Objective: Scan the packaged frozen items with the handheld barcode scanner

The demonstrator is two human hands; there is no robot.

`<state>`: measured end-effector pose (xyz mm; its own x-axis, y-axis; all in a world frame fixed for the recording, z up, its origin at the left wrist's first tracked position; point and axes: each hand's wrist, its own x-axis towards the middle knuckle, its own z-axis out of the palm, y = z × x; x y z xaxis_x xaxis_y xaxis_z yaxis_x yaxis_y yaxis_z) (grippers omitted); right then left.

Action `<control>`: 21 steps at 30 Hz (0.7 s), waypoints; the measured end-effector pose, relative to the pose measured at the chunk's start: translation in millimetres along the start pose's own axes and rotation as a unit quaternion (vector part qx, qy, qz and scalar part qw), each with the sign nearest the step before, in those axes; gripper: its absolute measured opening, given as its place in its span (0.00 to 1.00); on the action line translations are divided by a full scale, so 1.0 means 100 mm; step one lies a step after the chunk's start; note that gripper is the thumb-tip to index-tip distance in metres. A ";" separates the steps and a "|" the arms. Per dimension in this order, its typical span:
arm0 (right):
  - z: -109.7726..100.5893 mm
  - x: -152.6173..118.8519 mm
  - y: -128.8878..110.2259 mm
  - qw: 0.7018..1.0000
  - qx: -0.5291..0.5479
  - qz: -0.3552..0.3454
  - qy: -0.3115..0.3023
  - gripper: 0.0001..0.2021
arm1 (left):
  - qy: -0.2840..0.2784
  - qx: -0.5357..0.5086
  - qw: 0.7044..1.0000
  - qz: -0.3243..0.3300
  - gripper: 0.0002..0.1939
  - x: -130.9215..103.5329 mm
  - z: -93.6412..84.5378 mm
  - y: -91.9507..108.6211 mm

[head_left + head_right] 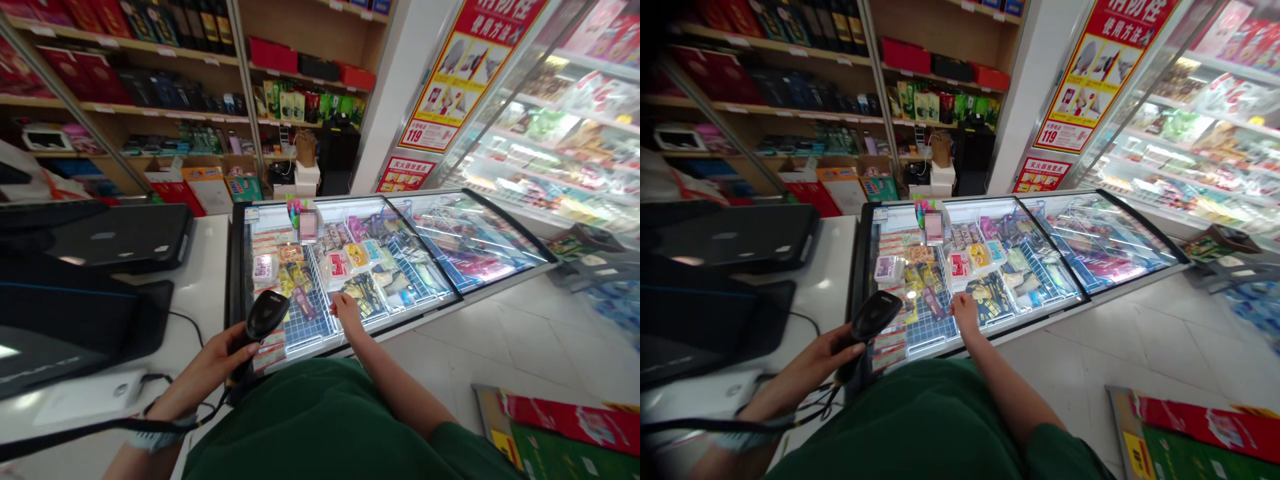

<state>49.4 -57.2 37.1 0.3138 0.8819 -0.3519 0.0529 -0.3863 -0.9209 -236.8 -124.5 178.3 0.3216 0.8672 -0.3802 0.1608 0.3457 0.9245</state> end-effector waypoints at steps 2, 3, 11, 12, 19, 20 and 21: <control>0.15 -0.04 0.04 0.997 -0.026 0.017 -0.070 0.10 | 0.011 -0.003 1.000 -0.003 0.25 -0.02 -0.03 -0.02; 0.24 -0.04 0.05 0.994 -0.038 0.023 -0.101 0.09 | 0.015 -0.003 1.000 -0.007 0.25 -0.04 -0.04 -0.03; 1.02 0.17 -0.13 0.977 -0.099 0.029 -0.185 0.10 | 0.056 -0.008 0.998 -0.015 0.26 -0.19 -0.19 -0.09; 1.10 0.20 -0.16 0.977 -0.105 0.026 -0.184 0.10 | 0.066 -0.010 0.998 -0.013 0.26 -0.21 -0.21 -0.10; 1.56 0.42 -0.31 0.977 -0.147 0.004 -0.153 0.15 | 0.102 -0.023 0.994 -0.015 0.27 -0.34 -0.35 -0.20; 1.61 0.45 -0.33 0.977 -0.153 0.000 -0.149 0.15 | 0.107 -0.022 0.994 -0.018 0.28 -0.35 -0.36 -0.21; 1.67 0.48 -0.35 0.977 -0.159 -0.003 -0.145 0.16 | 0.111 -0.021 0.993 -0.019 0.27 -0.35 -0.37 -0.23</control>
<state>-95.9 44.1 24.1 0.0332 0.9058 -0.4224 0.3592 -0.4052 -0.8407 -286.8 -149.6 171.4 0.1010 0.9093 -0.4036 0.1281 0.3905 0.9117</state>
